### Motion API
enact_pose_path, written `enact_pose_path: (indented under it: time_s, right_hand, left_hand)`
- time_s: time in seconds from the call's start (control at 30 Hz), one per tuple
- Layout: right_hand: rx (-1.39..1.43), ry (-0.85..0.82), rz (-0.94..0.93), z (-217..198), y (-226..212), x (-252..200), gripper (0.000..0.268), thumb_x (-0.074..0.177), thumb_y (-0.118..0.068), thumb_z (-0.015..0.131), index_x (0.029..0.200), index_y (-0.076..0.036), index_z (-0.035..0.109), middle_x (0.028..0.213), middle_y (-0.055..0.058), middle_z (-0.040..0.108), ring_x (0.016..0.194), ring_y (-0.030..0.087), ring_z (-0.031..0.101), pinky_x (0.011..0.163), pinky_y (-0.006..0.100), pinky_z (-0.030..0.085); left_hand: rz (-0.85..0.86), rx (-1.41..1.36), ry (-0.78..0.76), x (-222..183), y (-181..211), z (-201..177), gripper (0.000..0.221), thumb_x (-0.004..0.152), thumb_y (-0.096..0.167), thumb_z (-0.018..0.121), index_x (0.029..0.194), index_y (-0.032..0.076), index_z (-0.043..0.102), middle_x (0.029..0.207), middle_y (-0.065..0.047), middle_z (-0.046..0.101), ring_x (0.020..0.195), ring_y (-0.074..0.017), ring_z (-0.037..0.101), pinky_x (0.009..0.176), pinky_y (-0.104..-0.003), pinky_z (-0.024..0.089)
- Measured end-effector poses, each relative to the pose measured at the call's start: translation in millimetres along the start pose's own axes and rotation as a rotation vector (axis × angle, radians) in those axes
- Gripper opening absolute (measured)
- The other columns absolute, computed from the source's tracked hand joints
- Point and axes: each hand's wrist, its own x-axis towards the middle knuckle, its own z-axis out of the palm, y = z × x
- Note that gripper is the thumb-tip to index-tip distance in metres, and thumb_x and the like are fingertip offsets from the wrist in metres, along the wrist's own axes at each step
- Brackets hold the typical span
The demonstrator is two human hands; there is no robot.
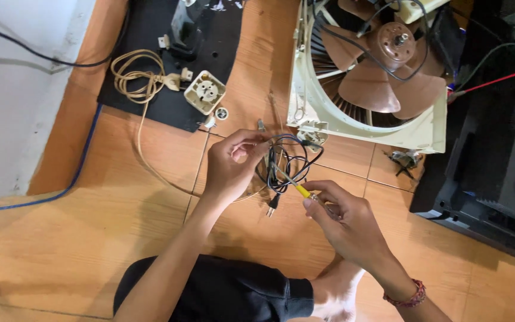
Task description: The person is repairing an electronic device by stripping wires, twisting them, and securing them into a socket using a screwdriver.
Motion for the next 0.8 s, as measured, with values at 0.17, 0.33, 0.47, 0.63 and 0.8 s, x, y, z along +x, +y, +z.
enact_pose_path:
  time_s: [0.17, 0.33, 0.47, 0.63, 0.8]
  right_hand:
    - [-0.211, -0.009, 0.113, 11, 9, 14, 0.025, 0.090, -0.020, 0.069, 0.113, -0.019, 0.077, 0.069, 0.009, 0.073, 0.054, 0.019, 0.060, 0.056, 0.033, 0.051]
    - [-0.425, -0.149, 0.170, 25, -2, 30, 0.035, 0.097, -0.029, 0.059, 0.132, -0.028, 0.066, 0.106, 0.016, 0.079, 0.111, 0.040, 0.072, 0.093, 0.051, 0.059]
    - [-0.622, -0.136, -0.014, 40, 28, 48, 0.032, 0.102, -0.025, 0.052, 0.132, -0.027, 0.064, 0.108, 0.017, 0.074, 0.102, 0.042, 0.073, 0.087, 0.053, 0.061]
    - [-0.884, -0.060, -0.078, 30, 71, 63, 0.025, 0.103, -0.023, 0.052, 0.124, -0.028, 0.063, 0.091, 0.012, 0.071, 0.085, 0.037, 0.076, 0.075, 0.051, 0.064]
    - [-0.776, 0.016, 0.101, 1, 74, 59, 0.029, 0.100, -0.029, 0.054, 0.126, -0.033, 0.065, 0.099, 0.014, 0.074, 0.098, 0.041, 0.074, 0.084, 0.055, 0.061]
  left_hand:
    - [-0.082, 0.146, 0.158, -16, -20, -14, 0.015, 0.092, 0.014, 0.076, 0.107, 0.011, 0.077, 0.092, -0.009, 0.078, 0.079, -0.0116, 0.066, 0.081, -0.033, 0.060]
    - [-0.104, 0.190, 0.134, -14, -35, -15, 0.017, 0.090, 0.014, 0.076, 0.106, 0.011, 0.078, 0.091, -0.011, 0.079, 0.076, -0.0136, 0.068, 0.074, -0.031, 0.060]
    - [-0.239, 0.210, 0.093, -12, -51, -15, 0.021, 0.084, 0.019, 0.077, 0.102, 0.009, 0.079, 0.088, -0.012, 0.079, 0.072, -0.0142, 0.068, 0.071, -0.031, 0.060]
    - [-0.284, 0.183, 0.040, -6, -66, -14, 0.022, 0.083, 0.019, 0.079, 0.103, 0.008, 0.079, 0.088, -0.014, 0.078, 0.071, -0.0152, 0.068, 0.070, -0.031, 0.060]
    - [-0.001, 0.392, -0.136, -3, -64, -19, 0.011, 0.085, 0.010, 0.072, 0.096, 0.009, 0.076, 0.088, -0.012, 0.078, 0.079, -0.0300, 0.074, 0.069, -0.038, 0.059]
